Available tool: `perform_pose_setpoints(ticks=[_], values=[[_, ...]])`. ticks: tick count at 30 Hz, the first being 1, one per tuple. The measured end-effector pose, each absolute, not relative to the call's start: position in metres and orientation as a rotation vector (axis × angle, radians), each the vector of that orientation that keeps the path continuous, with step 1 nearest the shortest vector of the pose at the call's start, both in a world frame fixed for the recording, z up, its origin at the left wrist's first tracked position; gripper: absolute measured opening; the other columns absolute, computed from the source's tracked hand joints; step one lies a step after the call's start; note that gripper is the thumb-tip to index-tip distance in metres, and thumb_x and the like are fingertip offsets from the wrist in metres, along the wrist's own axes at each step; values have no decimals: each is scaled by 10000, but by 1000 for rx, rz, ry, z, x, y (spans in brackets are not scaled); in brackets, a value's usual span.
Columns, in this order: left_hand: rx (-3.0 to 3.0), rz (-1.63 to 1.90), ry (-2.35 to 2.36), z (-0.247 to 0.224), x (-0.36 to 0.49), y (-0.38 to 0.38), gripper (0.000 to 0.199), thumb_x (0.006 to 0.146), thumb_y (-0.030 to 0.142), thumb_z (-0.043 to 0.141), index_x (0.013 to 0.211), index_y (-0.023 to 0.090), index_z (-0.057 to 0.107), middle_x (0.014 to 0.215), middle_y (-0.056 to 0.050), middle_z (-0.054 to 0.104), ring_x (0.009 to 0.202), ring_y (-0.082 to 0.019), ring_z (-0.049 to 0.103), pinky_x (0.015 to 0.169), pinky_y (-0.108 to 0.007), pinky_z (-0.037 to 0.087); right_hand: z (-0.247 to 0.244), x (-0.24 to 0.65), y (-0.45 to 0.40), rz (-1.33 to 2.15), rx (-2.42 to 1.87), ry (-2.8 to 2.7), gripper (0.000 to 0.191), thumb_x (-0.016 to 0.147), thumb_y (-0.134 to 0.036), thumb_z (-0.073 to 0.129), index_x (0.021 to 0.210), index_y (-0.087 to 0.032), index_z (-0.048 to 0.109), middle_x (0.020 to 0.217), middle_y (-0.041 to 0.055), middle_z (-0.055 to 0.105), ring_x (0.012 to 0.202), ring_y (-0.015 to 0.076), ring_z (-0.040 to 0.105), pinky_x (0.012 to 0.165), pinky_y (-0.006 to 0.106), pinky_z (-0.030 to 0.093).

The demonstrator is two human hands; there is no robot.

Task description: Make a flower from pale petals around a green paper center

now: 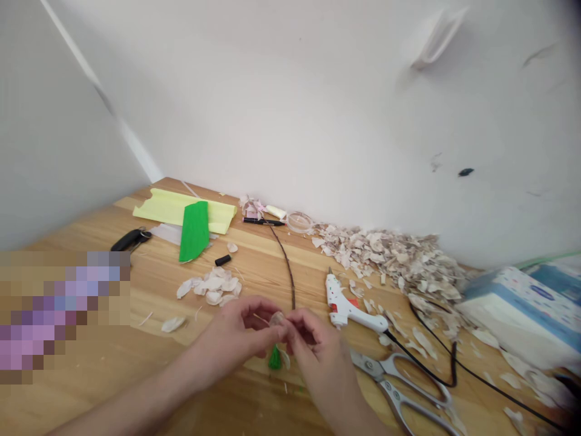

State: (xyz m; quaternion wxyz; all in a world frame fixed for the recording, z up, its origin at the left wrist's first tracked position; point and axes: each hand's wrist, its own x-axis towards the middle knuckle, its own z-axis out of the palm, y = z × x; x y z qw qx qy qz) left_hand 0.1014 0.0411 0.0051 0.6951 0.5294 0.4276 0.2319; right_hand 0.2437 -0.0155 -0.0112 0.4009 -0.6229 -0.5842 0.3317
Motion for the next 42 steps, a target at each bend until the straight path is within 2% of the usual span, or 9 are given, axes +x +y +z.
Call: perform_pose_setpoints(ticks=[5,10,14,18,27,31,34,42], values=[[1180,442,934,0,97,47,260,579,279,747,776,147,641,680,-9,686,653,-153,625,580,-252,465,-5,246,-18,826,-1612,-1749,195,858,-222,422,731,-195,568,650,6,600,594,154,546,552,247,394],[1068,430,946,-4,94,51,261,532,225,758,755,156,642,625,16,673,620,-151,628,588,-274,485,-4,249,-19,760,-1574,-1777,127,892,-207,360,943,-209,476,757,10,612,679,156,572,626,263,416],[1014,457,960,-6,96,51,292,489,165,758,754,158,634,581,47,634,574,-145,616,576,-290,496,-6,250,-20,688,-1582,-1787,106,908,-221,352,951,-222,449,786,7,608,699,154,576,633,268,415],[1023,450,969,-5,98,49,355,517,161,740,857,162,638,618,40,656,598,-154,635,584,-286,492,-13,250,-17,626,-1560,-1831,111,909,-264,388,1000,-224,437,766,3,609,699,167,582,633,285,423],[898,434,916,-8,97,51,522,536,129,751,1024,137,569,654,15,726,602,-139,662,633,-267,499,-16,249,-18,253,-1445,-2045,132,888,-146,380,991,-216,421,789,35,600,700,197,577,601,309,433],[883,399,931,-10,95,53,610,501,156,781,1072,133,566,739,-32,749,668,-189,690,652,-294,504,-15,252,-20,246,-1451,-2054,115,883,-164,421,975,-230,413,822,29,594,723,195,574,616,311,443],[886,391,941,-10,94,54,694,478,167,796,1127,132,552,766,-50,753,701,-218,697,653,-305,506,-17,253,-19,261,-1445,-2007,128,867,-167,454,967,-233,408,766,10,591,671,184,572,601,299,445],[856,405,969,-6,94,53,882,497,138,788,1285,70,398,776,-74,756,674,-195,692,620,-274,521,-19,255,-17,314,-1447,-1968,126,868,-150,442,936,-245,394,756,-5,618,664,168,602,583,261,442]])
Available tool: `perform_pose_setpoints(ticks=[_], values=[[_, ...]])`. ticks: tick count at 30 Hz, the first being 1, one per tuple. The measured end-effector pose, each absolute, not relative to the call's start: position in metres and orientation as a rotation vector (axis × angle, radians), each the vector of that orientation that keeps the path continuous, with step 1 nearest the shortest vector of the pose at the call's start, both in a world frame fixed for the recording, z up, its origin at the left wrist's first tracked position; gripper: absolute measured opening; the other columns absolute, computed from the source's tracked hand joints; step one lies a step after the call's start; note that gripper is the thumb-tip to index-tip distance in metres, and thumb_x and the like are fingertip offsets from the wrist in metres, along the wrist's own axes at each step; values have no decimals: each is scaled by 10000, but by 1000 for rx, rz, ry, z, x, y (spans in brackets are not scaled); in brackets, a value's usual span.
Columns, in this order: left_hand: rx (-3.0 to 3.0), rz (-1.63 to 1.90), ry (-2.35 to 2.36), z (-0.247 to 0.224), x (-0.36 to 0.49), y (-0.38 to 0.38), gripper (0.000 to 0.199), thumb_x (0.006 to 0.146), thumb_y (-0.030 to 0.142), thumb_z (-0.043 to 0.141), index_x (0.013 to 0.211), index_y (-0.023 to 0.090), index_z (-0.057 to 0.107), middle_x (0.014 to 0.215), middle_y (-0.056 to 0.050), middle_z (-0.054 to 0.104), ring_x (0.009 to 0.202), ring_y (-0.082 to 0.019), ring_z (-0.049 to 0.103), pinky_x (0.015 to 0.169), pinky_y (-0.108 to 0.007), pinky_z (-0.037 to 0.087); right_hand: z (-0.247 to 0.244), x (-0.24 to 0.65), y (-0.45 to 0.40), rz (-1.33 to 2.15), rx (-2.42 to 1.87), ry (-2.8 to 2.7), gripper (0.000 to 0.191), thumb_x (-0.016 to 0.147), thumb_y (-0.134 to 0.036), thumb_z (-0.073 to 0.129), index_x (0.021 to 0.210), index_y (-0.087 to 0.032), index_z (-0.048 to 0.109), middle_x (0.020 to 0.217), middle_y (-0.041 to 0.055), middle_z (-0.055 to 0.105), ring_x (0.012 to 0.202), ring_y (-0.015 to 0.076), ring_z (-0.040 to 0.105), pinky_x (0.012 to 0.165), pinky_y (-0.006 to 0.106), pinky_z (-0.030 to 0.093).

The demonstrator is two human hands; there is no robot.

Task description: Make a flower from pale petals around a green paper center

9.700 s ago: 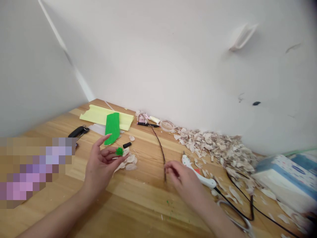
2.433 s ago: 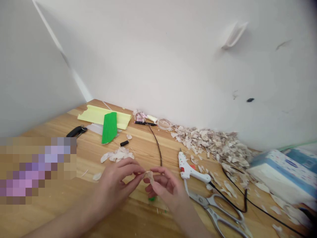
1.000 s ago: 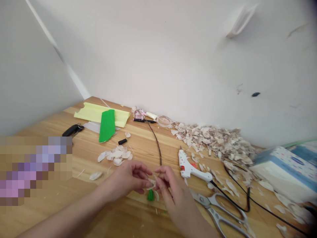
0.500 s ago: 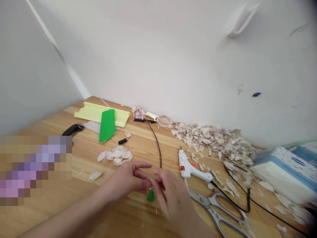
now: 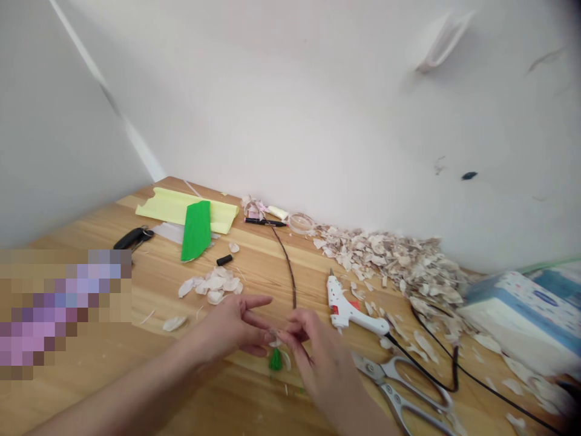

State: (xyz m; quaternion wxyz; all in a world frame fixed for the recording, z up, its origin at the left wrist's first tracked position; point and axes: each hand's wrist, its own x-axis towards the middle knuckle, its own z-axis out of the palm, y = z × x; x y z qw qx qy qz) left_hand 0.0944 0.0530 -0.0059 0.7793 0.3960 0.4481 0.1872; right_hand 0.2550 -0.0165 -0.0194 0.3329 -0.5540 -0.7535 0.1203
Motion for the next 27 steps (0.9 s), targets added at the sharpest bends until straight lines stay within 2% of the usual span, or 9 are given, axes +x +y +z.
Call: perform_pose_setpoints(ticks=[8,12,16,21,27], values=[[884,471,1019,-1,95,54,881,520,82,738,1312,56,352,727,-56,749,641,-178,676,601,-272,523,-15,259,-18,477,-1513,-1912,151,888,-180,399,1006,-268,365,812,-13,647,735,173,634,643,297,474],[898,497,1012,0,96,53,884,530,86,732,1318,48,334,766,-74,749,645,-176,672,604,-272,520,-18,258,-16,599,-1545,-1791,171,859,-251,489,995,-260,385,853,1,632,762,173,631,686,312,484],[889,505,1008,0,98,52,912,523,101,744,1327,46,317,748,-72,751,645,-189,678,607,-284,524,-19,257,-13,723,-1527,-1680,172,837,-202,492,970,-262,400,795,-24,629,739,159,631,678,293,484],[895,495,986,4,96,52,932,533,137,762,1339,50,303,836,-112,750,757,-224,691,628,-279,521,-15,259,-13,1016,-1469,-1508,184,837,-178,468,983,-263,394,778,-33,655,748,141,636,656,258,491],[899,502,1035,11,94,54,940,518,163,779,1336,54,327,865,-131,744,761,-240,692,640,-292,523,-10,261,-11,1238,-1410,-1287,205,786,-171,519,954,-236,422,769,-14,668,755,158,647,719,306,491]])
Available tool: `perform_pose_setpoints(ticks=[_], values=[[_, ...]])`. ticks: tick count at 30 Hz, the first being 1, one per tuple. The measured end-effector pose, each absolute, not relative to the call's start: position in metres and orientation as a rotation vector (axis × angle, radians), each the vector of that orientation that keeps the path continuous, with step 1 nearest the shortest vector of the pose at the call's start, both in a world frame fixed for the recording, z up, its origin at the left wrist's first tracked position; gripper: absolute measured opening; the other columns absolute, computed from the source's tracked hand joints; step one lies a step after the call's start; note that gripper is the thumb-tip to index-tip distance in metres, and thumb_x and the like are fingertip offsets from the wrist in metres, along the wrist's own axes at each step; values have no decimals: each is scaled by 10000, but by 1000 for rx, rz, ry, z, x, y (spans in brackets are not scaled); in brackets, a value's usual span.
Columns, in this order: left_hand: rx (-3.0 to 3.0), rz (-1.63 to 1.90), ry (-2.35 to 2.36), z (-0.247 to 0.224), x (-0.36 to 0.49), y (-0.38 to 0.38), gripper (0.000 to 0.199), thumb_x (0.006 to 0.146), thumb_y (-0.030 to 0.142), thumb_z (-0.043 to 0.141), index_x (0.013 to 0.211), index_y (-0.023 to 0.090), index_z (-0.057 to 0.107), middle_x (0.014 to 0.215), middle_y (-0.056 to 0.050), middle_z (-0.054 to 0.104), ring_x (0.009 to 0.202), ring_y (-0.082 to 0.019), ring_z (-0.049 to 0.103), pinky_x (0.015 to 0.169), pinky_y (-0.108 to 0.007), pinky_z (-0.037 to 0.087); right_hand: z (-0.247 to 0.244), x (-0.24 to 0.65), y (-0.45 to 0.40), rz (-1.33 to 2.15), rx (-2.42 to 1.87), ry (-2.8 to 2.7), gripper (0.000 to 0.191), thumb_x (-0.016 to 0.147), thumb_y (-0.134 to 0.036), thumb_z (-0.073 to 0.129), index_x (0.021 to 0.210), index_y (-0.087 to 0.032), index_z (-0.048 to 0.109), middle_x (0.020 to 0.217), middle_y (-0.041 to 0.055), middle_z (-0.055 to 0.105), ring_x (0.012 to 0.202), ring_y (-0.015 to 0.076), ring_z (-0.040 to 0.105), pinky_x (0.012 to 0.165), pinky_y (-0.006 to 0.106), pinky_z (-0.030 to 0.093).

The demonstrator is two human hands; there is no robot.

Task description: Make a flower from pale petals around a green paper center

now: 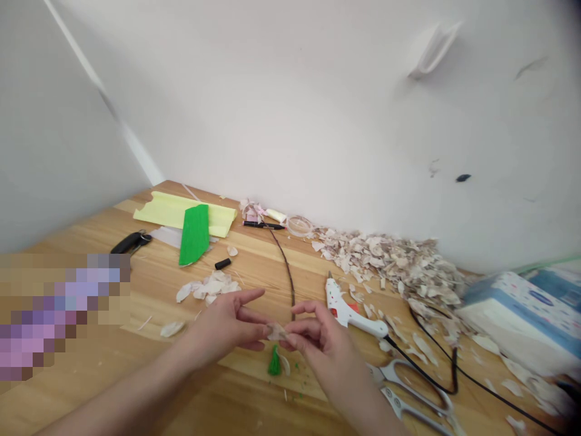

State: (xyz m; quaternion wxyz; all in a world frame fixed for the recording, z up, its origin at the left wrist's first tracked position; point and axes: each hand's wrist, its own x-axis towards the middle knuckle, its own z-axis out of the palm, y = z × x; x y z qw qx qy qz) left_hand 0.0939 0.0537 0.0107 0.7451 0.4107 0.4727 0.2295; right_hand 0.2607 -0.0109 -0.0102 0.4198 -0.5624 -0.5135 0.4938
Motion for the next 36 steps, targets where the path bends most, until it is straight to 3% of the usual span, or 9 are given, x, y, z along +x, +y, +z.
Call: perform_pose_setpoints(ticks=[9,15,20,28,36], values=[[916,557,1050,11,93,56,874,542,181,770,1304,32,369,822,-117,744,715,-212,682,618,-284,535,-6,266,-7,1445,-1305,-1153,243,761,-210,559,939,-223,395,817,0,654,707,149,641,724,345,496],[918,628,1066,11,91,58,836,522,171,780,1272,53,429,776,-88,738,697,-200,673,617,-272,525,-11,266,-2,1180,-1319,-1263,207,676,-143,521,773,-237,364,732,-44,501,652,114,516,590,265,479],[921,630,1079,10,92,58,828,515,164,780,1264,72,439,780,-90,739,716,-211,672,638,-285,518,-12,267,-3,1074,-1381,-1290,231,614,-115,527,757,-234,390,715,-51,418,636,109,464,530,220,434],[983,605,1035,5,94,54,823,555,136,758,1287,120,382,768,-61,736,678,-177,657,639,-280,501,-10,250,-6,1012,-1499,-1343,120,768,-290,576,814,-205,504,738,-17,548,647,126,551,528,219,450],[986,614,997,-5,95,53,744,553,139,759,1213,138,416,724,-39,711,657,-183,655,631,-295,496,-9,251,-6,986,-1517,-1366,90,768,-235,575,694,-191,597,625,-25,601,577,119,553,536,214,419]])
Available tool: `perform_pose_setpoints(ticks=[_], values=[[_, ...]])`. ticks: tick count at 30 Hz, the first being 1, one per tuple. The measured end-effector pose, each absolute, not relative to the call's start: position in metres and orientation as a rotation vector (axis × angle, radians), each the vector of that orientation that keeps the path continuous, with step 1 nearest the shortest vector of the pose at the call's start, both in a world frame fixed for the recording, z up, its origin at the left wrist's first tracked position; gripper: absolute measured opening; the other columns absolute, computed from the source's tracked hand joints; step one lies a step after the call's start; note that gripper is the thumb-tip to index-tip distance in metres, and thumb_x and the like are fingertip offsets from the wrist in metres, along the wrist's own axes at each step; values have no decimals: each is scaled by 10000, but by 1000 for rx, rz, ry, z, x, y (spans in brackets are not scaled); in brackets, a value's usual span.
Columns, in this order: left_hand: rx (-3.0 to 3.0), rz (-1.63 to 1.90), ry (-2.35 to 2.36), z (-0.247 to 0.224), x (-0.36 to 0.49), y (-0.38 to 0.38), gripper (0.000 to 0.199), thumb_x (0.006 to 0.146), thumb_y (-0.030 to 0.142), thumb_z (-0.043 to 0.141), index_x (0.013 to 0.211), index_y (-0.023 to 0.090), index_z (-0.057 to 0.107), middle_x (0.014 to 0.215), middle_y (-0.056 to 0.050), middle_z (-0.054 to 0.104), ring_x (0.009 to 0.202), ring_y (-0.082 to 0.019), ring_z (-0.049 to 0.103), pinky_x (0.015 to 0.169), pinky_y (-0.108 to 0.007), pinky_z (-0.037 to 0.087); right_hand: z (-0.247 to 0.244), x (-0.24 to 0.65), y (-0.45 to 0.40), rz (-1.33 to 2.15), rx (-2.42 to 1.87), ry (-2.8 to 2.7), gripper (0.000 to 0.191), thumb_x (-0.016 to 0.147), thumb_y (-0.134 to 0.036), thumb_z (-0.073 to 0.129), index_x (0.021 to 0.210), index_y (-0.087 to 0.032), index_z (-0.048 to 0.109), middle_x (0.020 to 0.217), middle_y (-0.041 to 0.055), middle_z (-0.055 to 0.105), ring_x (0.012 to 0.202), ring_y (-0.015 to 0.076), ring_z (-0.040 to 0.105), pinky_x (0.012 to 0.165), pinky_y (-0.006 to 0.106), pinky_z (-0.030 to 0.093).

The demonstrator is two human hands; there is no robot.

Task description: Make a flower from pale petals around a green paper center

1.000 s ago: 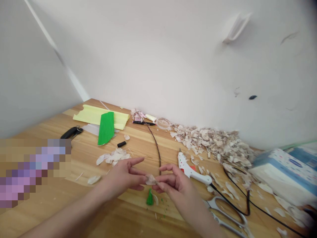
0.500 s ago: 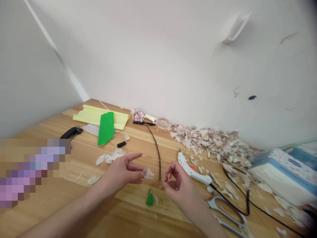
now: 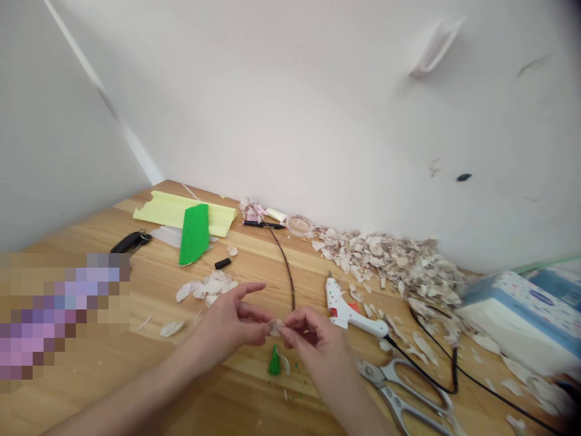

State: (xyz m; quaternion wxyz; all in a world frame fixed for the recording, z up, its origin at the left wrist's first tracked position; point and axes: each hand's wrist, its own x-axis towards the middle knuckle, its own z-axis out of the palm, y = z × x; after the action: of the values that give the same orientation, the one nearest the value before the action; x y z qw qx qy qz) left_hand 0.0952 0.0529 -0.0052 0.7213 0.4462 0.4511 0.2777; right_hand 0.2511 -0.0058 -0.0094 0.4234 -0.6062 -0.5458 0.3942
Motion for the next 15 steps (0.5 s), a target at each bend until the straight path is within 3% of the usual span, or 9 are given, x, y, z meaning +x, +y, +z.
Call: perform_pose_setpoints(ticks=[15], values=[[937,626,1002,-9,96,53,722,542,171,768,1186,140,443,744,-64,727,704,-214,675,660,-332,522,-16,255,-6,907,-1518,-1445,126,760,-179,537,732,-192,659,663,1,651,631,154,596,591,252,455]])
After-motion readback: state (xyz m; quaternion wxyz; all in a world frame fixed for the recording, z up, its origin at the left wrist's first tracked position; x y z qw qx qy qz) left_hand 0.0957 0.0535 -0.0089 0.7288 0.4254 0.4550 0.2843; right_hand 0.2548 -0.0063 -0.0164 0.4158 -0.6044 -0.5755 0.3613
